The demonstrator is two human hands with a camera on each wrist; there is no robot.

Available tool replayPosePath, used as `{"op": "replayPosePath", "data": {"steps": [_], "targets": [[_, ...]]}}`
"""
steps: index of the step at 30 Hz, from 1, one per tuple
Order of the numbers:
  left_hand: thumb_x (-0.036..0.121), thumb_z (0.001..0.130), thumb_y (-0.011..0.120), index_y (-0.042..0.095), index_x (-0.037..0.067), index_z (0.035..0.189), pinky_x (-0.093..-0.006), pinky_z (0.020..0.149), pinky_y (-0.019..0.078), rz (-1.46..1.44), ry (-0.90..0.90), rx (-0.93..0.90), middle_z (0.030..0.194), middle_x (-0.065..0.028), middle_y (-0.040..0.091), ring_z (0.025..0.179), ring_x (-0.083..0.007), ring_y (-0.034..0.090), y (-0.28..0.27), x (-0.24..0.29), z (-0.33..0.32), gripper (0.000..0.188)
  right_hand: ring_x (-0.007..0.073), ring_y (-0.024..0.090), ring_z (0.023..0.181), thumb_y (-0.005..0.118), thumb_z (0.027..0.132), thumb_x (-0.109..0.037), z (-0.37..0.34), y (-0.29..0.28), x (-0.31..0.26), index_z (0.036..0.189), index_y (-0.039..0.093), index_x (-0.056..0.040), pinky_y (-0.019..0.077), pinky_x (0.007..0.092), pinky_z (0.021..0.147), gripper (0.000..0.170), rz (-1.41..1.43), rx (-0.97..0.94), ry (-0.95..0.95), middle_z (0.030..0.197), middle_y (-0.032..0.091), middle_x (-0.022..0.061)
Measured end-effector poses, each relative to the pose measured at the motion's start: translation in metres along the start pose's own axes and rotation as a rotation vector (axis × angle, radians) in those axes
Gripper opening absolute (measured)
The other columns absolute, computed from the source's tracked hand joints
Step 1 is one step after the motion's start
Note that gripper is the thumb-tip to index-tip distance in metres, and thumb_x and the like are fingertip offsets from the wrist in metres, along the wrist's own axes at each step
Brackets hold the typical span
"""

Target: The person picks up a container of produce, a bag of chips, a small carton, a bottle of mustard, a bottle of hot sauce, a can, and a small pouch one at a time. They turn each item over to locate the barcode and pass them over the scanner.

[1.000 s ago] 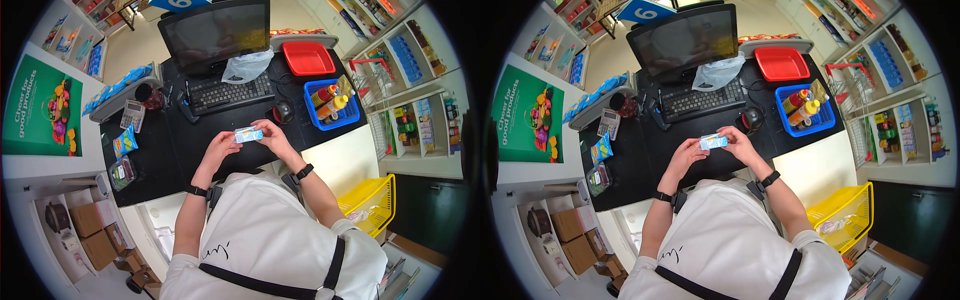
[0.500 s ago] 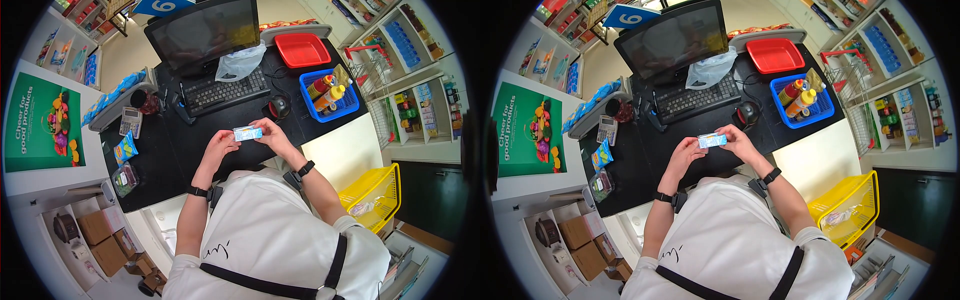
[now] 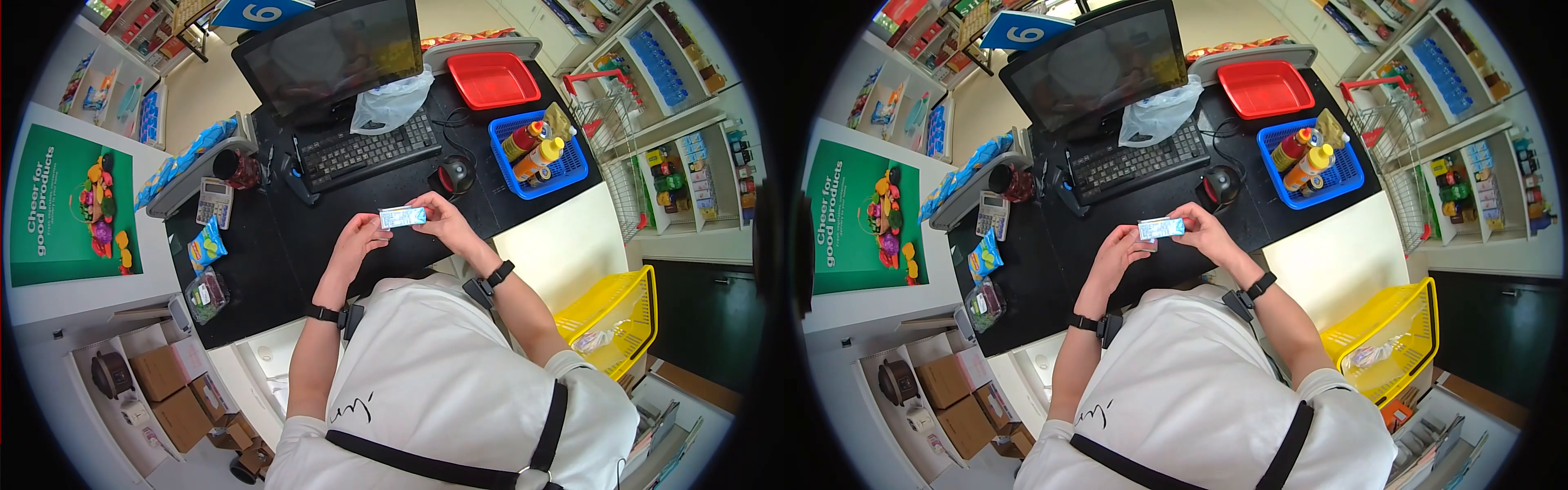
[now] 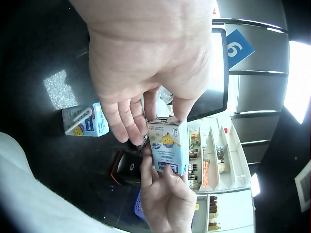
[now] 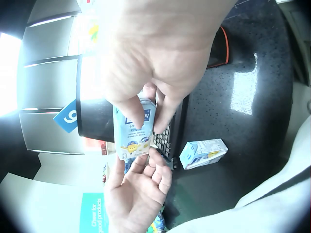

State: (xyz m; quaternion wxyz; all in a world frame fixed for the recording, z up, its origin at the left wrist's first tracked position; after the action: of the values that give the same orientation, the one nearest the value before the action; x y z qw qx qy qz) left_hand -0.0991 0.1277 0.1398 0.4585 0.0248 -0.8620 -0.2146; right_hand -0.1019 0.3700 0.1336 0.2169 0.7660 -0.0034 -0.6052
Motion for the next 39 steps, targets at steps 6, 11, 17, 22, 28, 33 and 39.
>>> {"op": "replayPosePath", "data": {"steps": [6,11,17,22,28,33,39], "targets": [[0.027,0.11,0.053,0.055,0.002,0.123,-0.036,0.089,0.0586,0.019,-0.005,0.002,0.112,-0.0157,0.07,0.102,-0.0251,0.072,0.001,0.002,0.001,0.029,0.0168,0.065,0.112,0.064,0.086,0.016,0.0,-0.001,-0.005,0.12,0.059,-0.0045,0.0527,0.0283,0.096,0.04,0.039,-0.016,0.037,0.12,0.064,0.006],[0.022,0.106,0.06,0.055,0.003,0.123,-0.0374,0.088,0.0598,-0.097,-0.003,-0.016,0.115,-0.0133,0.067,0.104,-0.0236,0.07,0.01,0.009,-0.003,0.026,0.0205,0.061,0.122,0.062,0.08,0.016,-0.002,-0.011,-0.001,0.12,0.06,-0.004,0.0499,0.0336,0.102,0.045,0.012,-0.146,0.02,0.133,0.059,0.0096],[0.006,0.096,0.069,0.054,0.002,0.125,-0.0379,0.091,0.0599,0.001,0.115,0.021,0.124,-0.0114,0.061,0.108,-0.0205,0.066,0.008,0.008,-0.001,0.033,0.0224,0.055,0.132,0.06,0.073,0.016,-0.003,-0.002,-0.001,0.129,0.058,-0.0042,0.0446,0.038,0.11,0.06,0.114,-0.195,-0.025,0.145,0.052,0.0121],[0.0,0.094,0.069,0.054,0.001,0.127,-0.0381,0.092,0.0599,-0.009,0.19,0.035,0.125,-0.0103,0.059,0.111,-0.0193,0.065,0.008,0.008,-0.003,0.036,0.0206,0.055,0.132,0.062,0.078,0.016,-0.005,0.003,-0.005,0.145,0.05,-0.0053,0.0443,0.0348,0.11,0.071,0.273,-0.106,0.04,0.143,0.054,0.0104],[-0.009,0.088,0.067,0.055,0.002,0.127,-0.0364,0.101,0.0547,0.037,0.261,0.024,0.127,-0.0105,0.06,0.118,-0.0194,0.062,0.009,0.009,-0.003,0.042,0.0191,0.057,0.131,0.062,0.085,0.017,-0.005,0.003,-0.008,0.144,0.051,-0.0056,0.0473,0.0315,0.107,0.065,0.192,-0.11,0.062,0.139,0.061,0.0087],[-0.014,0.084,0.064,0.057,0.002,0.123,-0.0354,0.107,0.05,0.079,0.268,-0.044,0.128,-0.0117,0.062,0.122,-0.0208,0.061,0.013,0.015,-0.007,0.043,0.0186,0.059,0.129,0.059,0.086,0.018,-0.005,0.0,-0.005,0.135,0.057,-0.0052,0.0491,0.0322,0.104,0.055,0.089,-0.129,-0.015,0.139,0.062,0.0095],[-0.014,0.084,0.066,0.059,0.0,0.119,-0.0328,0.099,0.0534,0.045,0.3,-0.048,0.127,-0.0126,0.064,0.118,-0.0192,0.063,0.014,0.013,-0.005,0.039,0.0186,0.059,0.129,0.058,0.086,0.019,-0.006,0.002,-0.007,0.125,0.062,-0.0048,0.0498,0.0326,0.102,0.046,0.073,-0.108,0.017,0.139,0.062,0.0102]]}}
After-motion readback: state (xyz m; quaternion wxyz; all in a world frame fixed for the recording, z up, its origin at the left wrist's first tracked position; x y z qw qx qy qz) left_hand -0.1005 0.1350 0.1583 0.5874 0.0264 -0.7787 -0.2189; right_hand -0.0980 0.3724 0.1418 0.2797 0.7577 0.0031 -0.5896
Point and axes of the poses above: each hand's wrist, its own z-axis towards the middle knuckle, its own y-axis out of the palm, x = y × z, the point moved 1 cm from there along z, towards the middle knuckle
